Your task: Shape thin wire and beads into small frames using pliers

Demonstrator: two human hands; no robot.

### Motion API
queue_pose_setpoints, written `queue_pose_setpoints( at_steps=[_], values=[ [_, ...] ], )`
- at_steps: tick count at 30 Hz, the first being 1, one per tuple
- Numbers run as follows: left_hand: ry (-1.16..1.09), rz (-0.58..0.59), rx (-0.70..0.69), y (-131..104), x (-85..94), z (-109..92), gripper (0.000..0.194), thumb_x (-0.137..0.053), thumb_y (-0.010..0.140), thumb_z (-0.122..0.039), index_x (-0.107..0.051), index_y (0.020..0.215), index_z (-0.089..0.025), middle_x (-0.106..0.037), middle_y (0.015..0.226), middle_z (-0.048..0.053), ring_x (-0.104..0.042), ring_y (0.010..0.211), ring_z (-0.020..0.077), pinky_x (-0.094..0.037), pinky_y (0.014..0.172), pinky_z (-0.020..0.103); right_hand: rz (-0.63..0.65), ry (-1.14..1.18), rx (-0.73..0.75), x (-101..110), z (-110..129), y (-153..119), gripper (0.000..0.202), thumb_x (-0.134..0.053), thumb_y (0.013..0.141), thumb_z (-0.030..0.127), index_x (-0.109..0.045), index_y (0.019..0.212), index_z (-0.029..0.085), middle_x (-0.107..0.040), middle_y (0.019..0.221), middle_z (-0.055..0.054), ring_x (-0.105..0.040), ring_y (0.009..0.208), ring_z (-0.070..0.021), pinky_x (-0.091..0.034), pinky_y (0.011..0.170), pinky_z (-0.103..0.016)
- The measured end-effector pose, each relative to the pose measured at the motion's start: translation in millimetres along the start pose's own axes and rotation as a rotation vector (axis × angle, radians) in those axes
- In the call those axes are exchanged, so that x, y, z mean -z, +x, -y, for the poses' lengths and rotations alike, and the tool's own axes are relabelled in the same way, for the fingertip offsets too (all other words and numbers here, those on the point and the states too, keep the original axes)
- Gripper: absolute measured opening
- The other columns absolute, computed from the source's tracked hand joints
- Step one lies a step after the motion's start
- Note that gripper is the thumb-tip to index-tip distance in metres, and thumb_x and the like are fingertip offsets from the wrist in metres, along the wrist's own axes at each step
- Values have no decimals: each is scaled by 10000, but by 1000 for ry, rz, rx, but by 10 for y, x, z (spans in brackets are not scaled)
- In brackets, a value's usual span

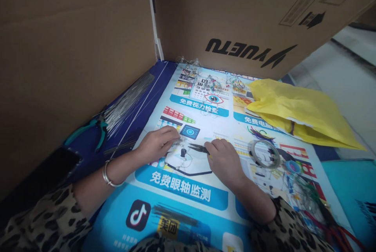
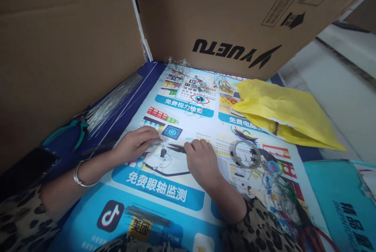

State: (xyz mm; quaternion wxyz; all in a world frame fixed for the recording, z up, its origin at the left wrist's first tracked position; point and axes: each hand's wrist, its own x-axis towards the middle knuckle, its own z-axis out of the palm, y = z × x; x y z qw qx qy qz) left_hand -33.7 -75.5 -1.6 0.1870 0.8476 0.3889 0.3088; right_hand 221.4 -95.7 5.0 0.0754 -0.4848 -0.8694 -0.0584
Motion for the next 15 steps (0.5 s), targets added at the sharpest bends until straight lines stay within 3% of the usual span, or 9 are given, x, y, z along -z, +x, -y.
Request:
queue_pose_setpoints(
  at_steps=[7,15],
  values=[
    [69,64,-32,-9,62,-75,246,-478,870,-162,-613,1069,-214,-593,1030,52,-585,930,141,-504,773,252,-75,-95,97,29,19,-21,227,-472,864,148,-606,1039,203,-569,830,-49,-412,783,-189,-280,697,-323],
    [175,131,-27,-48,49,-129,216,-549,846,-257,-623,1046,-222,-600,1075,60,-559,1009,195,-506,818,345,-47,-154,162,75,53,-10,239,-481,866,173,-583,1083,178,-566,829,-58,-418,791,-202,-281,699,-344]
  ],
)
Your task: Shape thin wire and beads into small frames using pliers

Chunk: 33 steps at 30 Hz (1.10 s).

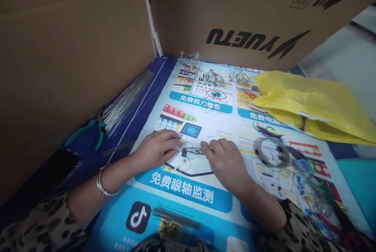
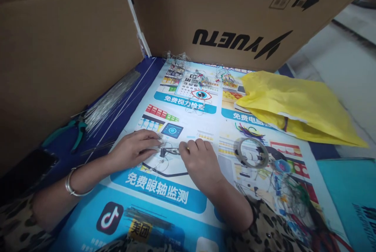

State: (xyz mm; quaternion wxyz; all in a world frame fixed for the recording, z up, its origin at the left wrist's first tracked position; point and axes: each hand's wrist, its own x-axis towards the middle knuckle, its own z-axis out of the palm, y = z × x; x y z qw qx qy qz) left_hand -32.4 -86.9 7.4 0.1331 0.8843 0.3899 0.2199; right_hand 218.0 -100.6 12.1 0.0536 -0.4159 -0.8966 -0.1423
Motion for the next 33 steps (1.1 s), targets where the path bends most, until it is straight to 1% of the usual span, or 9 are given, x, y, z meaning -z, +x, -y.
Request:
queue_pose_setpoints(
  at_steps=[4,7,10,13,19,25,28,31,33],
  values=[
    [18,-11,12,2,-23,-31,201,-554,842,-250,-628,1026,-217,-611,1048,59,-568,982,196,-506,813,352,5,9,0,24,21,18,238,-469,864,152,-588,1070,168,-565,823,-64,-420,784,-202,-284,692,-344],
    [-36,-34,69,26,-24,-56,213,-539,848,-233,-607,1048,-202,-605,1023,62,-578,936,178,-509,784,325,15,23,-11,51,42,27,235,-463,858,134,-594,1051,160,-563,815,-67,-419,773,-202,-287,688,-346],
    [-76,-101,154,96,-13,-50,202,-522,860,-235,-593,1041,-179,-593,981,69,-569,892,170,-498,759,311,5,35,-10,64,58,31,225,-459,857,130,-598,1032,154,-559,803,-65,-416,759,-198,-286,681,-346],
    [-57,-151,175,204,2,-11,185,-516,864,-241,-606,1006,-165,-589,956,74,-545,917,191,-468,794,342,3,36,-5,59,63,34,222,-464,855,131,-596,1032,152,-556,803,-64,-416,758,-199,-282,676,-346],
    [-66,-41,142,335,-3,53,135,-540,855,-257,-653,879,-187,-620,897,38,-533,884,188,-407,801,353,19,27,-7,57,56,30,232,-475,846,126,-594,1042,157,-557,807,-63,-416,761,-203,-282,682,-343],
    [-154,-55,97,312,9,43,89,-561,832,-206,-620,772,-174,-628,813,19,-535,831,169,-404,778,332,39,23,-14,37,56,18,241,-489,842,137,-588,1062,157,-557,816,-68,-420,777,-209,-281,682,-348],
    [-202,-50,92,291,50,8,73,-549,826,-176,-598,773,-164,-619,796,26,-542,807,161,-429,753,314,38,39,-23,25,48,14,245,-490,841,134,-590,1063,162,-558,817,-68,-423,779,-206,-279,678,-345],
    [-226,-37,123,251,85,-45,92,-507,852,-178,-584,805,-160,-603,794,32,-553,783,143,-453,709,276,28,69,-52,12,30,11,238,-481,849,139,-600,1050,185,-562,816,-61,-426,777,-201,-279,679,-340],
    [-214,-52,123,215,91,-82,96,-492,865,-185,-578,833,-158,-602,809,38,-563,785,135,-464,696,261,23,98,-81,4,18,9,244,-473,853,138,-607,1048,199,-565,815,-56,-429,778,-196,-281,684,-334]
  ],
)
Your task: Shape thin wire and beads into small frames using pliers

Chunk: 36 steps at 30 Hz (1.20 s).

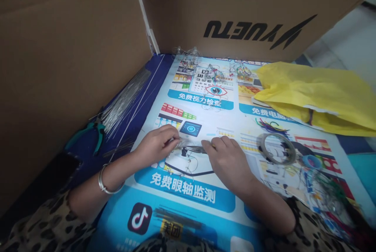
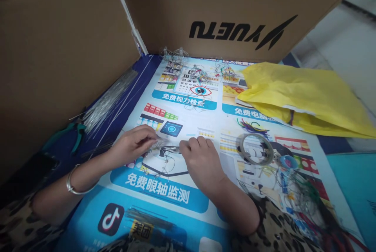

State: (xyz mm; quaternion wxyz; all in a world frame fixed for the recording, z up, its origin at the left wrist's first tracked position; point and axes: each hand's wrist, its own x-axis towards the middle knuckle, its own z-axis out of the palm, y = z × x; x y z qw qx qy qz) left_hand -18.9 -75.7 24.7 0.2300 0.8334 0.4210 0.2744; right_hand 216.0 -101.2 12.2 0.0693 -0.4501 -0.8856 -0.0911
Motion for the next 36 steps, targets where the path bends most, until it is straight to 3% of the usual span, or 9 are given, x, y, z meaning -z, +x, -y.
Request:
queue_pose_setpoints(
  at_steps=[6,12,21,36],
  values=[
    [75,-47,-54,-100,-63,-44,88,-477,873,-187,-562,870,-164,-616,833,44,-585,791,135,-489,673,259,-7,34,-18,9,-11,1,248,-470,851,135,-620,1038,202,-570,812,-55,-431,775,-189,-285,683,-325],
    [110,-6,-82,-198,-82,-63,89,-490,876,-185,-556,934,-174,-641,895,45,-605,837,147,-508,711,272,38,-49,7,70,7,1,226,-500,831,123,-611,1022,166,-569,815,-64,-435,776,-205,-287,679,-338],
    [139,82,-83,-302,-71,-115,106,-466,884,-210,-556,928,-175,-627,853,39,-602,794,145,-507,683,269,-13,-36,22,47,15,-3,209,-480,839,126,-609,998,164,-559,791,-62,-421,758,-195,-274,672,-335],
    [15,19,21,-285,-97,-92,61,-463,885,-177,-521,906,-178,-616,821,17,-579,751,115,-458,657,230,-23,-44,41,33,29,2,211,-477,852,141,-604,1019,164,-563,802,-63,-414,759,-199,-269,668,-342]
  ],
)
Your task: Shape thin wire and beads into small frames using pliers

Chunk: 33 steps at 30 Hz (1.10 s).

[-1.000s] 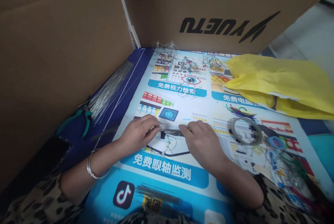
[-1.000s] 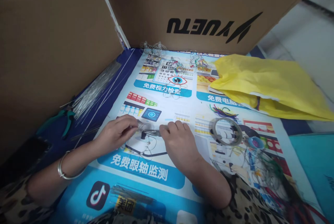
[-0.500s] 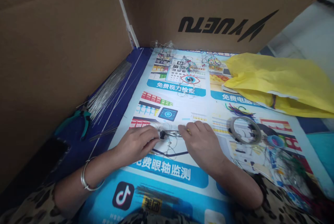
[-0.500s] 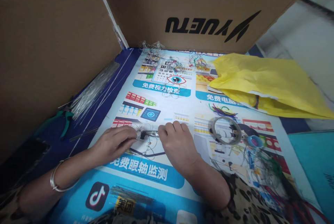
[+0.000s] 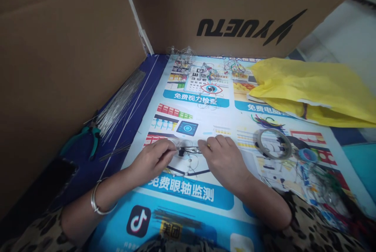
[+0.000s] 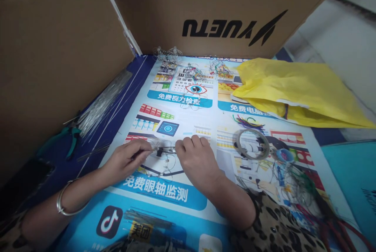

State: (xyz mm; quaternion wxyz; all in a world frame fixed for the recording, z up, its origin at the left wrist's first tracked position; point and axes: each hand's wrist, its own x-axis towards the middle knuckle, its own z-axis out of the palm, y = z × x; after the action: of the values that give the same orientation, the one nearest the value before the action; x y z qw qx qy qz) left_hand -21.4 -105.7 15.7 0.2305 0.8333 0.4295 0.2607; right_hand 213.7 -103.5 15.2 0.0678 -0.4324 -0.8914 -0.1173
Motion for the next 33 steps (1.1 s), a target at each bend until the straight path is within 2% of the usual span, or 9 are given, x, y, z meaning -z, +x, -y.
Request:
queue_pose_setpoints(
  at_steps=[6,14,20,33],
  values=[
    [-29,-44,43,16,-17,0,68,-462,878,-179,-522,846,-176,-594,738,1,-554,674,104,-429,588,212,-14,-1,13,-14,4,0,211,-477,851,127,-600,1019,157,-556,782,-56,-412,749,-190,-266,667,-337],
    [5,22,21,14,-7,-5,124,-389,915,-214,-506,900,-176,-596,805,21,-550,726,125,-448,635,240,-35,-5,34,-28,-6,13,181,-505,838,133,-608,985,151,-549,769,-51,-407,737,-190,-269,660,-338],
    [13,18,-16,6,-15,0,120,-373,917,-205,-489,910,-176,-591,814,30,-549,735,134,-451,630,245,-28,-9,47,-26,-14,14,167,-504,837,138,-608,966,156,-545,758,-42,-401,729,-189,-261,646,-340],
    [30,30,7,11,-27,-1,117,-380,909,-209,-493,908,-177,-595,820,34,-563,740,140,-461,640,257,-32,-10,56,-19,-12,30,175,-509,830,130,-621,962,149,-557,746,-42,-396,716,-187,-256,623,-339]
  ],
)
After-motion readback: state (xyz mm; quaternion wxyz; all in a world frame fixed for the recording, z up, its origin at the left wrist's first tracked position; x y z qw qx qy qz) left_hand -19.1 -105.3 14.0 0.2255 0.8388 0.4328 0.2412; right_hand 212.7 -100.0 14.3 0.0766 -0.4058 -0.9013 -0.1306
